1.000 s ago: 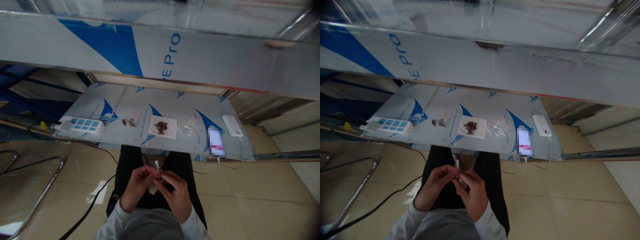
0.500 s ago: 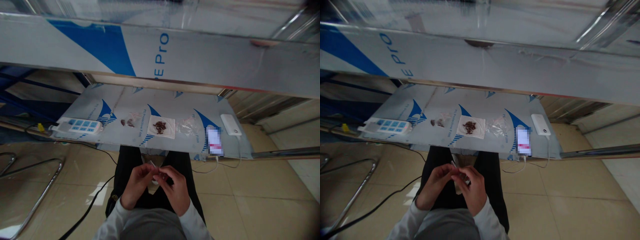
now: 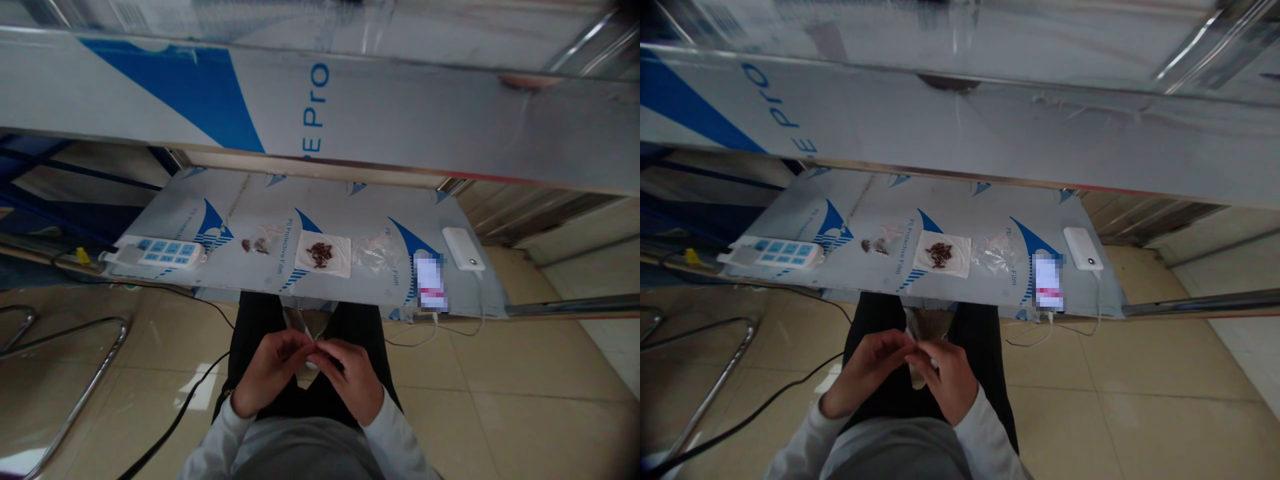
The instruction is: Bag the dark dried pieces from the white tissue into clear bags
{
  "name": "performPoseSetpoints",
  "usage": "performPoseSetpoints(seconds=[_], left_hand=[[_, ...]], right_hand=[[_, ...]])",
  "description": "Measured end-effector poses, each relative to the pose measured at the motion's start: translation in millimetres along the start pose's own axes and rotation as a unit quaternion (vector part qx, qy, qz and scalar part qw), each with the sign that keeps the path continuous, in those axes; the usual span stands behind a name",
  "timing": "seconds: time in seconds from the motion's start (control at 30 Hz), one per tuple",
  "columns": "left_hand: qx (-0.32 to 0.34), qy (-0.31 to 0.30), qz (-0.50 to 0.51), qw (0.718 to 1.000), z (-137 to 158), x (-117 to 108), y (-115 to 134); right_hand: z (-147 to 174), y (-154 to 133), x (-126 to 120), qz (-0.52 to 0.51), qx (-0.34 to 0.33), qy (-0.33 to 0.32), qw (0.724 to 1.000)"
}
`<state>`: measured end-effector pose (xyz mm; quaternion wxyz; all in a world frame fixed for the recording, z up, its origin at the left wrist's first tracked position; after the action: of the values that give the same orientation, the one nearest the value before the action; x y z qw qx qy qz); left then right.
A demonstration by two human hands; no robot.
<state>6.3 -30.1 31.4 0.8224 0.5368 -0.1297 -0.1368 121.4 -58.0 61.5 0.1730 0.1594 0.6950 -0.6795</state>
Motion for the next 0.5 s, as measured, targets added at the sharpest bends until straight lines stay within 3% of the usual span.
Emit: performPoseSetpoints(seconds=[0.17, 0.27, 0.4, 0.5], left_hand=[[0.03, 0.006, -0.005, 1.0, 2.8, 3.7, 1.6], [0.044, 0.025, -0.077, 0.996, 5.4, 6.1, 3.6], [0.054, 0.073, -0.23, 0.969, 6.4, 6.1, 8.5], [0.059, 0.112, -0.297, 0.946, 7.8, 4.7, 10.3]], right_hand=[[-0.8, 7.8, 1.8, -0.023, 0.003, -0.023, 0.999], [0.1, 7.7, 2.5, -0.015, -0.01, -0.028, 0.999], [3.8, 11.7, 8.2, 0.1, -0.031, -0.013, 0.994], [7.0, 17.9, 4.7, 0.227, -0.04, 0.039, 0.972]])
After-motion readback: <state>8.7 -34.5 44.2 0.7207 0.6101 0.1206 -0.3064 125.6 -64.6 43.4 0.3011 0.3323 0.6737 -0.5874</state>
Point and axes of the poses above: each hand's wrist, its own z-axis away from the middle knuckle, its own x-axis out of the palm, y = z × x, the point moved 8 cm from there along -z, towards the middle knuckle, and after that the axes turned 6 degrees about y, right-handed, at the moved point
